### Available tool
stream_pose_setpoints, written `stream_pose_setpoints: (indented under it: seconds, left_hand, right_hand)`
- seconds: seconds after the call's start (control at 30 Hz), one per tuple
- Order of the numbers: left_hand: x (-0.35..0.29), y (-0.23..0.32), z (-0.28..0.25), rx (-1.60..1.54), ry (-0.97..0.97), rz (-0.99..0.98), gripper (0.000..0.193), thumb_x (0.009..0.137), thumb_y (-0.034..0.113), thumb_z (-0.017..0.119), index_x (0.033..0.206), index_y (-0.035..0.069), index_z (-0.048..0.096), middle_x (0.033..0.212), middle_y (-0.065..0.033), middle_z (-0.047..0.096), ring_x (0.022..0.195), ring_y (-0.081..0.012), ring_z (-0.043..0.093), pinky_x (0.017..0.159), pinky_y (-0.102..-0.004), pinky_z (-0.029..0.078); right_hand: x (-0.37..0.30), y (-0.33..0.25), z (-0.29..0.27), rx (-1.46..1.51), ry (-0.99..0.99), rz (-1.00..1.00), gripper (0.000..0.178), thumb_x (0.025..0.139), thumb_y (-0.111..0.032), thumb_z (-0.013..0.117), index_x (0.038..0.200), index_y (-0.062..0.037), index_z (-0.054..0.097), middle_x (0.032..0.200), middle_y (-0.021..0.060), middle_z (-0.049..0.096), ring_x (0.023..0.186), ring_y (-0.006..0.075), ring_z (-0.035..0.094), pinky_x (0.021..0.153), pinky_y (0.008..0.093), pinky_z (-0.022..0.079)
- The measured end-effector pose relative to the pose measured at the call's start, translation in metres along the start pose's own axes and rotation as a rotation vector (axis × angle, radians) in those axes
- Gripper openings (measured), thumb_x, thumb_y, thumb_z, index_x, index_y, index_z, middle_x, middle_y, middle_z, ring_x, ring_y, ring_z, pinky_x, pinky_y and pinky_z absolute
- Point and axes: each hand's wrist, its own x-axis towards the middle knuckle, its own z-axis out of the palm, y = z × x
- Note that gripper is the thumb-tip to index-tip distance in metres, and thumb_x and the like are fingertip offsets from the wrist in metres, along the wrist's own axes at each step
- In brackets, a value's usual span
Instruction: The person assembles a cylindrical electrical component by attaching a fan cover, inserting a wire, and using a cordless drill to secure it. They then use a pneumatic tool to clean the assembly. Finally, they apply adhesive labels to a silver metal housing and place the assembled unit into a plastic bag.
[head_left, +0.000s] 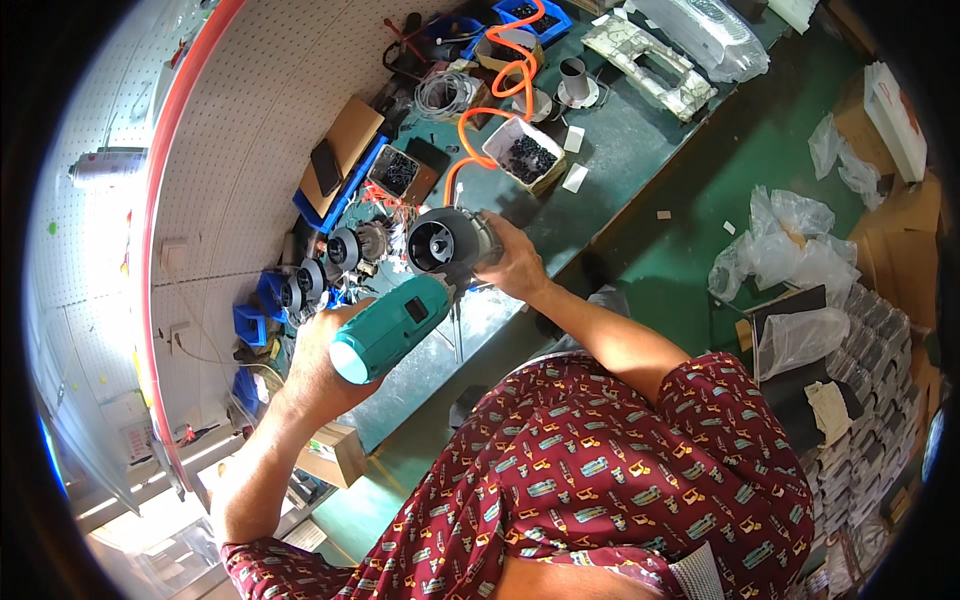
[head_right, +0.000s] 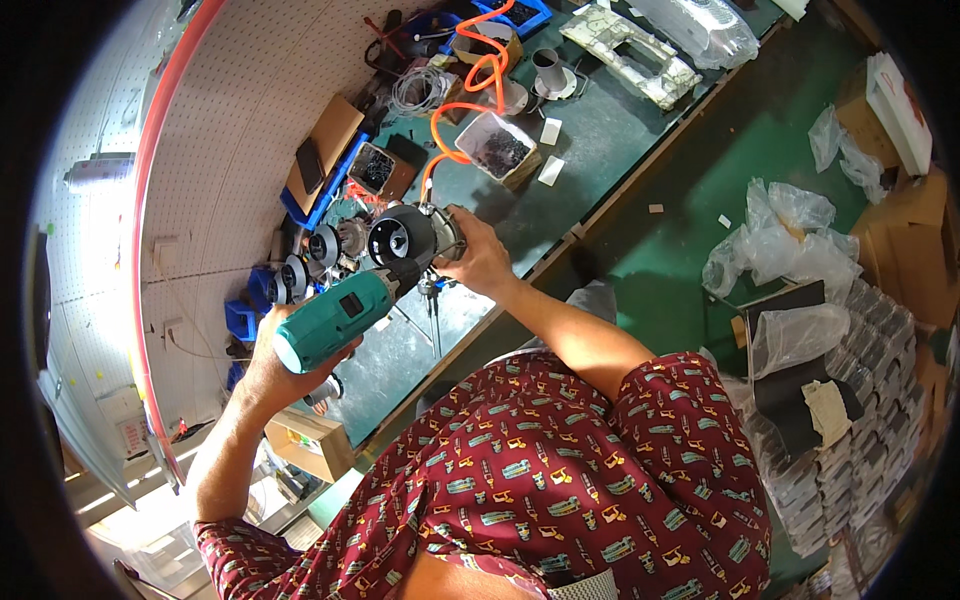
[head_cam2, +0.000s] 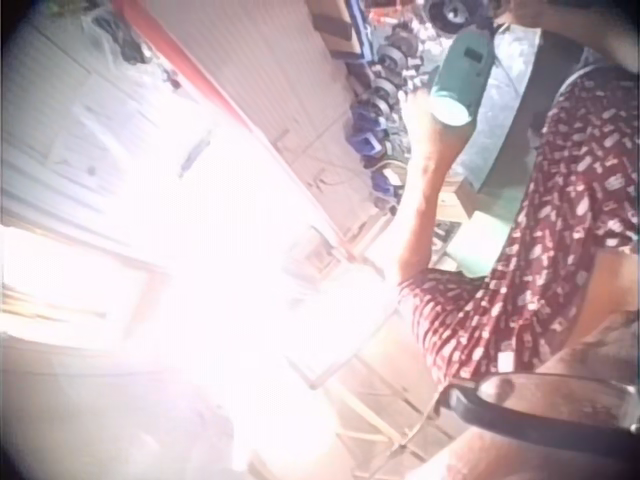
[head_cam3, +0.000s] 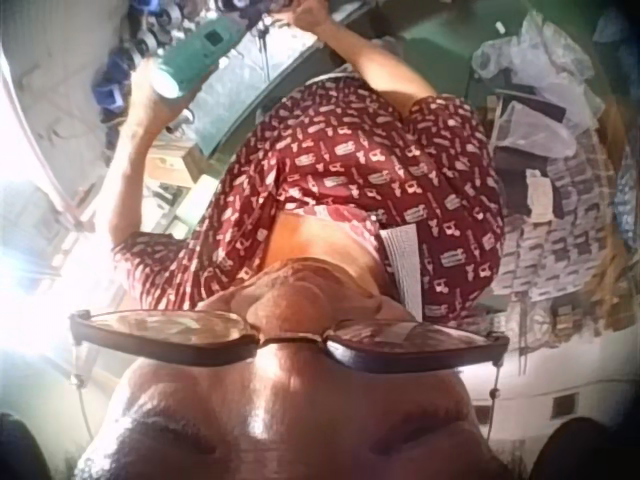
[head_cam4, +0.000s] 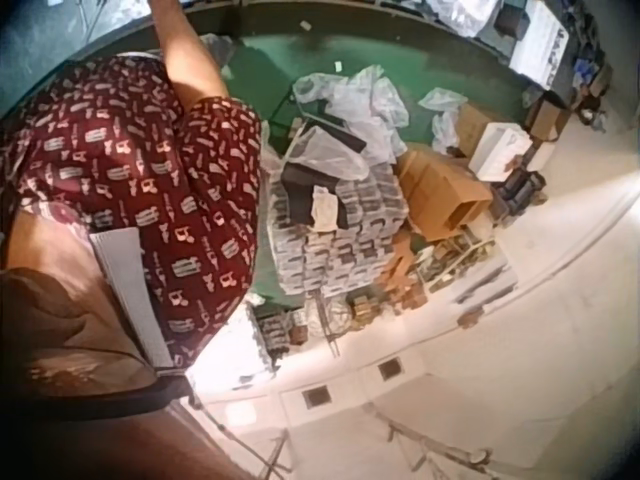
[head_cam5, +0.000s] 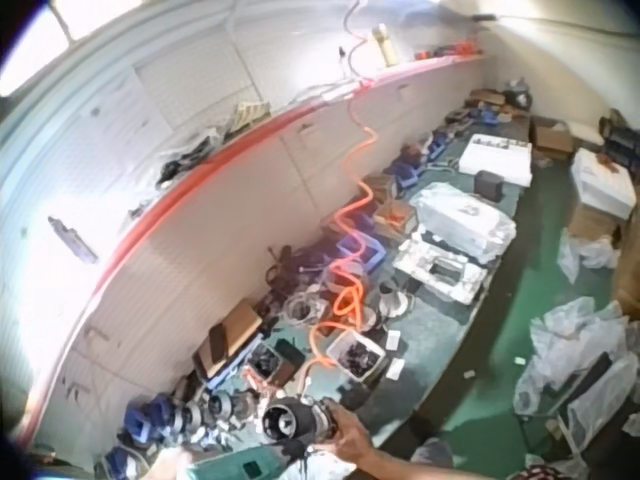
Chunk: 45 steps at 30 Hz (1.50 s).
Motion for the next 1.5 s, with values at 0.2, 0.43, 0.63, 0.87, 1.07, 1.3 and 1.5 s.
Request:
stream_pose_setpoints:
  seconds: [0.2, 0.43, 0.63, 0.87, 1.07, 1.3, 1.5]
  left_hand:
    - [0.01, 0.005, -0.012, 0.031, -0.078, -0.014, 0.025, 0.083, 0.024, 0.086, 0.098, 0.007, 0.074, 0.077, -0.0108, 0.074, 0.068, -0.0229, 0.074, 0.065, -0.0338, 0.059]
    - [0.058, 0.02, -0.053, -0.03, -0.028, -0.032, 0.042, 0.079, 0.033, 0.088, 0.108, 0.009, 0.07, 0.096, -0.0157, 0.071, 0.092, -0.0367, 0.07, 0.082, -0.0471, 0.056]
    - [0.082, 0.032, -0.069, -0.008, -0.213, -0.117, 0.05, 0.078, 0.032, 0.091, 0.116, 0.011, 0.069, 0.108, -0.0137, 0.07, 0.102, -0.0296, 0.071, 0.086, -0.0449, 0.056]
    - [0.085, 0.046, -0.069, 0.011, -0.116, 0.008, 0.03, 0.078, 0.023, 0.084, 0.102, 0.008, 0.072, 0.092, -0.015, 0.074, 0.091, -0.0373, 0.071, 0.084, -0.0464, 0.057]
    - [0.086, 0.036, -0.065, 0.081, -0.22, -0.037, 0.035, 0.079, 0.029, 0.086, 0.106, 0.011, 0.074, 0.097, -0.0152, 0.073, 0.092, -0.0359, 0.07, 0.084, -0.047, 0.055]
    - [0.026, -0.001, -0.074, -0.527, 0.086, -0.042, 0.04, 0.088, 0.013, 0.079, 0.126, 0.005, 0.068, 0.105, -0.0108, 0.074, 0.093, -0.0197, 0.068, 0.086, -0.0368, 0.058]
    - [-0.045, -0.065, -0.015, -0.598, 0.4, -0.251, 0.041, 0.088, 0.013, 0.079, 0.127, 0.005, 0.066, 0.114, -0.0123, 0.072, 0.101, -0.0204, 0.069, 0.09, -0.0357, 0.056]
  right_hand:
    - [0.003, -0.001, -0.005, -0.008, -0.003, -0.006, 0.082, 0.064, -0.017, 0.092, 0.134, 0.0017, 0.055, 0.121, 0.0224, 0.067, 0.108, 0.0409, 0.067, 0.093, 0.0426, 0.054]
    - [0.006, -0.005, -0.006, 0.112, -0.051, 0.124, 0.079, 0.065, -0.019, 0.091, 0.132, 0.0021, 0.055, 0.119, 0.021, 0.067, 0.105, 0.0391, 0.068, 0.091, 0.0413, 0.054]
    - [0.007, -0.002, -0.004, 0.136, -0.062, 0.065, 0.072, 0.063, -0.017, 0.091, 0.124, 0.0017, 0.057, 0.112, 0.0199, 0.066, 0.103, 0.0403, 0.066, 0.09, 0.0434, 0.054]
    - [0.011, -0.008, -0.008, 0.11, -0.039, 0.038, 0.074, 0.062, -0.014, 0.091, 0.125, 0.0028, 0.056, 0.111, 0.02, 0.066, 0.102, 0.0412, 0.065, 0.088, 0.0436, 0.054]
    - [0.01, -0.017, -0.011, 0.137, -0.135, 0.132, 0.079, 0.069, -0.006, 0.088, 0.138, 0.0049, 0.052, 0.122, 0.0197, 0.068, 0.108, 0.0256, 0.068, 0.096, 0.0355, 0.053]
    - [0.007, 0.006, -0.01, -0.002, -0.203, 0.153, 0.076, 0.076, -0.002, 0.081, 0.144, 0.0013, 0.047, 0.128, 0.0126, 0.065, 0.115, 0.0177, 0.063, 0.1, 0.0318, 0.051]
    - [0.007, 0.014, -0.008, 0.051, -0.283, 0.333, 0.072, 0.08, -0.003, 0.08, 0.143, -0.0027, 0.046, 0.13, 0.0118, 0.064, 0.12, 0.0172, 0.06, 0.1, 0.031, 0.049]
